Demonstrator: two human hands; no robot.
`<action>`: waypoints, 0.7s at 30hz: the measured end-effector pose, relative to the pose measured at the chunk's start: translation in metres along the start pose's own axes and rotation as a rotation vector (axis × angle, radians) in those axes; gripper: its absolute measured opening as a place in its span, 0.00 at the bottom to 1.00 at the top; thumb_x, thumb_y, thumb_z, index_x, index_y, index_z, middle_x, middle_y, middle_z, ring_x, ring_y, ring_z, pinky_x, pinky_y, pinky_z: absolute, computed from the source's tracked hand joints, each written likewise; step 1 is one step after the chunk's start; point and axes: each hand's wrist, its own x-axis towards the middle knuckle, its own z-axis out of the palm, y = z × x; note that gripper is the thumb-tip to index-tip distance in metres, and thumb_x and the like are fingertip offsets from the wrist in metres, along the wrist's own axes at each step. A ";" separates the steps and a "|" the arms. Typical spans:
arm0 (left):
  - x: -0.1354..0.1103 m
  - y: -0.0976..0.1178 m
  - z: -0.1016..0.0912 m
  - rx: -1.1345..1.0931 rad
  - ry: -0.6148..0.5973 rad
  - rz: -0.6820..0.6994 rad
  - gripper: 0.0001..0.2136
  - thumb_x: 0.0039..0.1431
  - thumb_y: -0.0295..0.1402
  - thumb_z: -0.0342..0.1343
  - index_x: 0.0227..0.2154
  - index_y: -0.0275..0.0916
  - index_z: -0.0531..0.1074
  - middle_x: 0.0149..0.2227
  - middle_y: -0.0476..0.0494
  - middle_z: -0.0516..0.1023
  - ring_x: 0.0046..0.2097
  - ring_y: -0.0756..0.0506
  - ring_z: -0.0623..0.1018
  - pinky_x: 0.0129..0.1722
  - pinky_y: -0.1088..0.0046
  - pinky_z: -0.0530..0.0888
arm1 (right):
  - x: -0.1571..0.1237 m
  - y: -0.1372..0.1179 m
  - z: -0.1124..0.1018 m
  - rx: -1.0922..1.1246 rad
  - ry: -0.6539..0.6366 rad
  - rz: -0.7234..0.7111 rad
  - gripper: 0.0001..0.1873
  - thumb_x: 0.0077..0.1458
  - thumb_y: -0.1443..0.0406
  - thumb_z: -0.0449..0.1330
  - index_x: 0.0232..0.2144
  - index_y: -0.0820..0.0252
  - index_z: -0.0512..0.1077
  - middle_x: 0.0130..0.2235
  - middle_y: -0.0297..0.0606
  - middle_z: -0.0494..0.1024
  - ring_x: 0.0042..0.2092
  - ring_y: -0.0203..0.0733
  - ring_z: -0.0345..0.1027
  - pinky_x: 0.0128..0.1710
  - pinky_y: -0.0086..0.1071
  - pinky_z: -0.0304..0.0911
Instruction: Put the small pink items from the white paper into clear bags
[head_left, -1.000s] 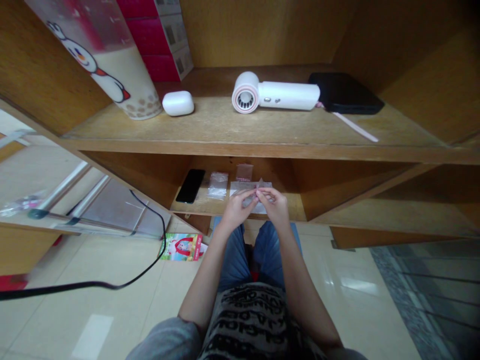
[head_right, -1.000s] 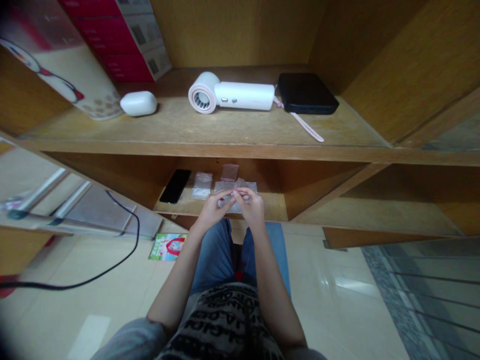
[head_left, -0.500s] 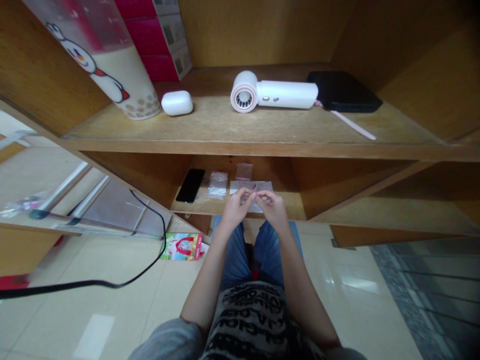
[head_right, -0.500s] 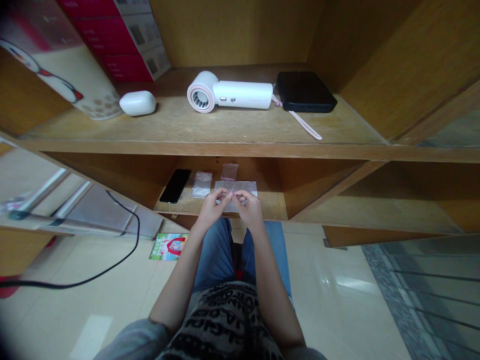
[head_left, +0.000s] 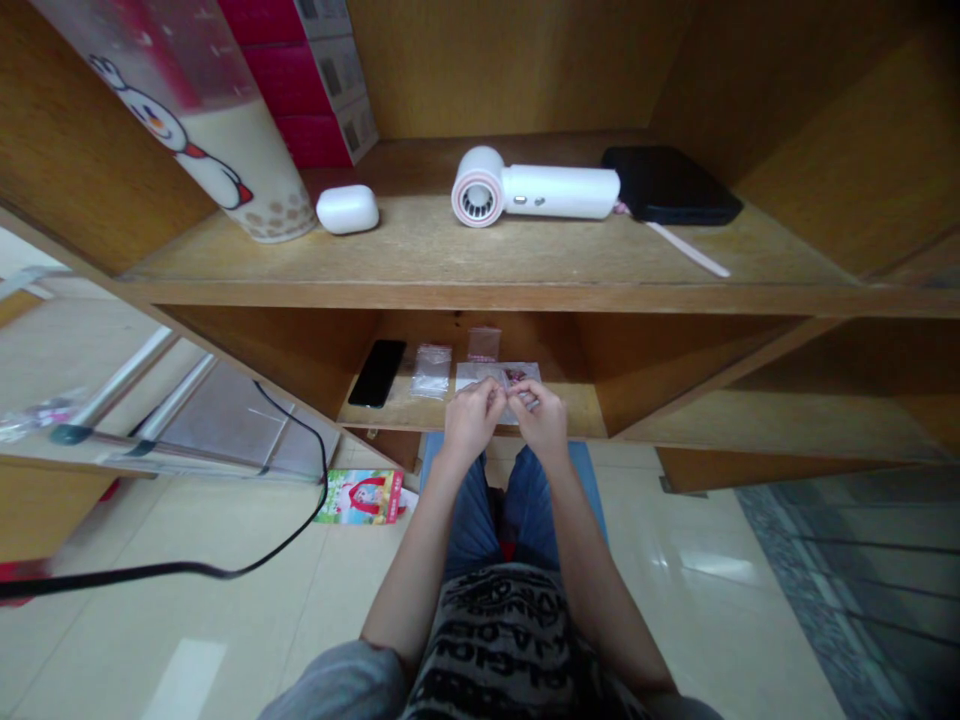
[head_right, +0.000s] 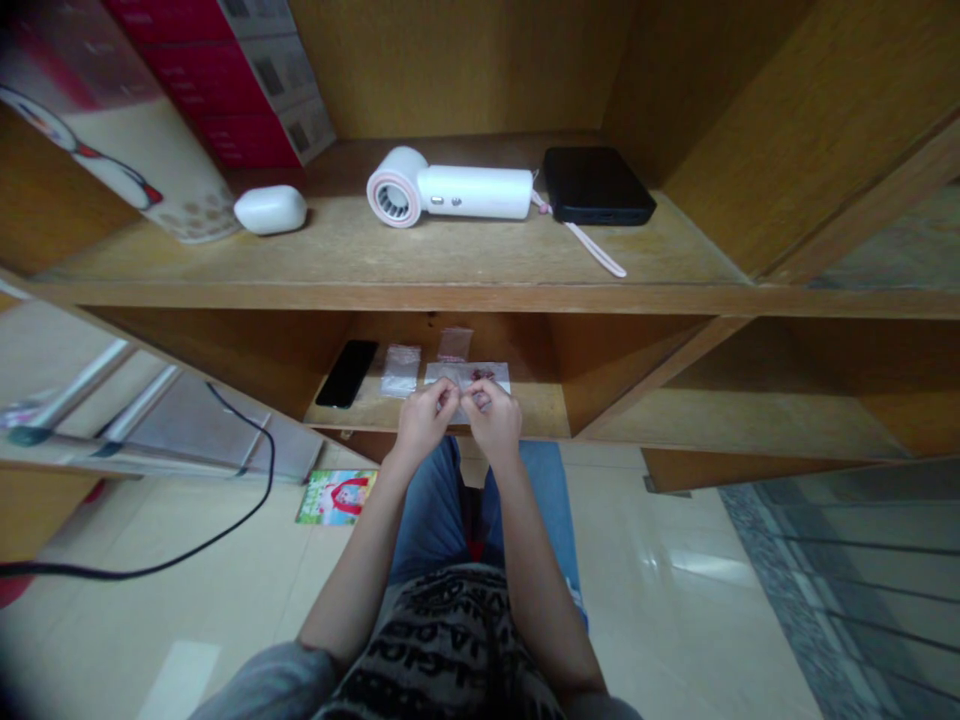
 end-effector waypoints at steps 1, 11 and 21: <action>0.000 0.000 0.000 0.003 0.003 -0.004 0.09 0.61 0.34 0.45 0.30 0.41 0.69 0.27 0.47 0.75 0.31 0.48 0.74 0.29 0.76 0.61 | 0.000 0.001 -0.001 -0.024 0.012 0.011 0.10 0.49 0.58 0.54 0.25 0.56 0.71 0.24 0.32 0.75 0.26 0.38 0.67 0.28 0.28 0.58; 0.000 0.001 0.003 -0.036 0.020 -0.070 0.08 0.57 0.33 0.48 0.26 0.41 0.69 0.24 0.49 0.72 0.28 0.49 0.72 0.29 0.76 0.61 | 0.005 0.011 -0.014 -0.268 0.226 0.119 0.10 0.48 0.61 0.53 0.26 0.57 0.72 0.23 0.35 0.74 0.25 0.40 0.66 0.28 0.30 0.57; 0.002 -0.019 0.036 -0.929 0.193 -0.345 0.14 0.57 0.45 0.49 0.29 0.37 0.68 0.28 0.49 0.72 0.30 0.52 0.70 0.31 0.78 0.66 | 0.007 0.005 -0.024 0.049 -0.030 -0.058 0.11 0.54 0.58 0.53 0.29 0.59 0.71 0.27 0.35 0.73 0.26 0.35 0.65 0.26 0.27 0.56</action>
